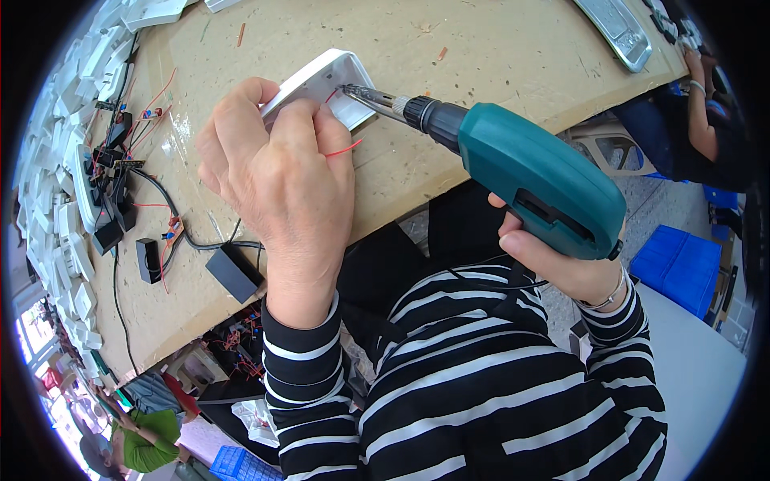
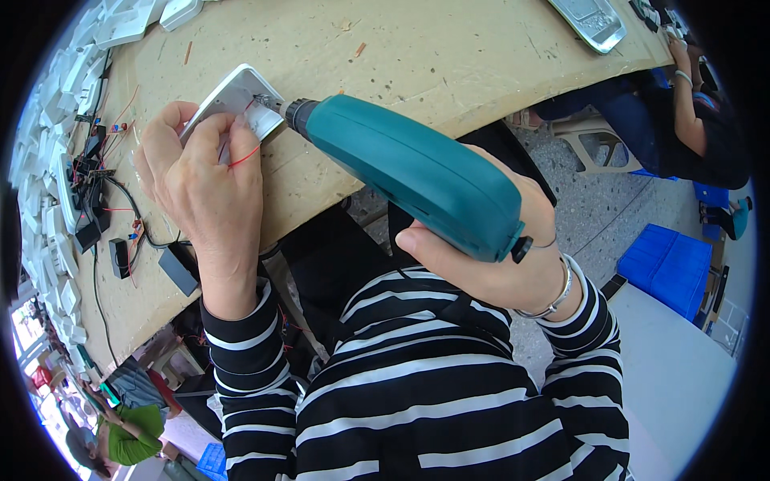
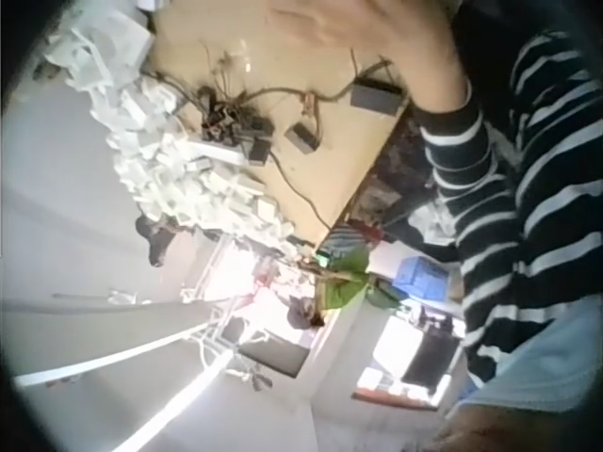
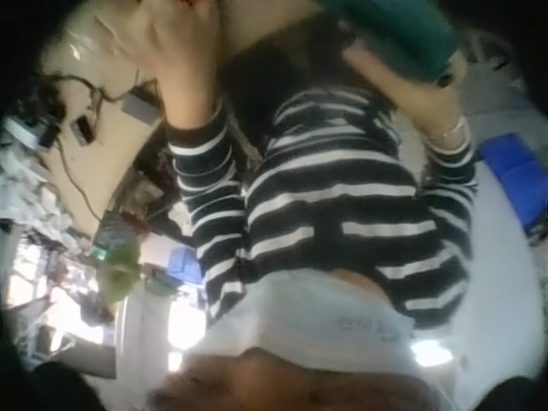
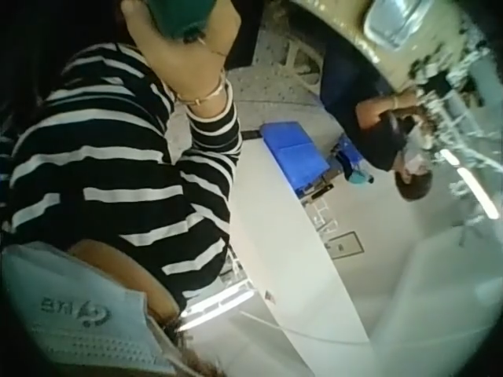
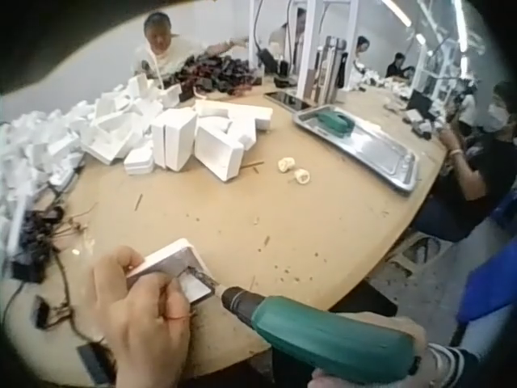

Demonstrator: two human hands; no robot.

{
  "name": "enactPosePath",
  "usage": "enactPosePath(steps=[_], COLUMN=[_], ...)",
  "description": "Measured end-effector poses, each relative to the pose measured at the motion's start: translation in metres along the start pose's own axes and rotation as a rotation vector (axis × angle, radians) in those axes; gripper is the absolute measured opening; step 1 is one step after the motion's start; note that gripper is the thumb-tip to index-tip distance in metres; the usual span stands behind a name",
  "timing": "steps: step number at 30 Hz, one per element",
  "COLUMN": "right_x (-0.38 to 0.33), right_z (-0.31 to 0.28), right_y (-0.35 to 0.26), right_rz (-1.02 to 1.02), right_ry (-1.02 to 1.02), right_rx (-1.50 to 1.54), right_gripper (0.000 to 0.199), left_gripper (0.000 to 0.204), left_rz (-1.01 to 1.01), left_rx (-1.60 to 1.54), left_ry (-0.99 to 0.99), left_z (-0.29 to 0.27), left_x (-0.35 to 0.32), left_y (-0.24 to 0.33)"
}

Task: Soldering wires into plastic housing units using a soldering gun.

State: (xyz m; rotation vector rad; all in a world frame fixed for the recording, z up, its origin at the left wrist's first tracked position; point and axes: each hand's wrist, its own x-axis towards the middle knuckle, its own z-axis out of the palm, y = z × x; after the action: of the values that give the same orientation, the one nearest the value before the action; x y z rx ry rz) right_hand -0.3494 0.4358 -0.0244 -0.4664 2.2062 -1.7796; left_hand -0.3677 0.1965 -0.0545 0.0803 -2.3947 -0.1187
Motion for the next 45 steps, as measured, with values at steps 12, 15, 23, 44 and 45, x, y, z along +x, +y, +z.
enactPosePath(steps=[12,15,23,44,45], right_x=[0.0055,0.0054,0.0062,0.0041,0.0036], right_z=[-0.0082,-0.0067,-0.0082,-0.0011,-0.0018], right_y=[-0.0025,-0.0039,-0.0027,-0.0045,-0.0047], right_rz=[-0.160,-0.153,-0.203,-0.069,-0.059], right_ry=[-0.068,-0.048,-0.079,-0.009,-0.017], right_rx=[-0.147,-0.150,-0.181,-0.030,-0.021], right_gripper=[0.044,0.045,0.047,0.040,0.040], left_gripper=[0.007,0.008,0.006,0.007,0.006], left_rz=[0.003,-0.009,-0.001,-0.006,-0.007], left_rx=[-0.001,-0.014,-0.006,0.001,-0.003], left_ry=[0.000,-0.016,0.007,0.009,0.011], left_z=[0.0002,0.0006,0.0002,0.0005,0.0006], left_x=[-0.0001,0.0001,-0.0003,0.0001,0.0003], left_y=[-0.0008,-0.0004,0.0002,-0.0006,-0.0003])
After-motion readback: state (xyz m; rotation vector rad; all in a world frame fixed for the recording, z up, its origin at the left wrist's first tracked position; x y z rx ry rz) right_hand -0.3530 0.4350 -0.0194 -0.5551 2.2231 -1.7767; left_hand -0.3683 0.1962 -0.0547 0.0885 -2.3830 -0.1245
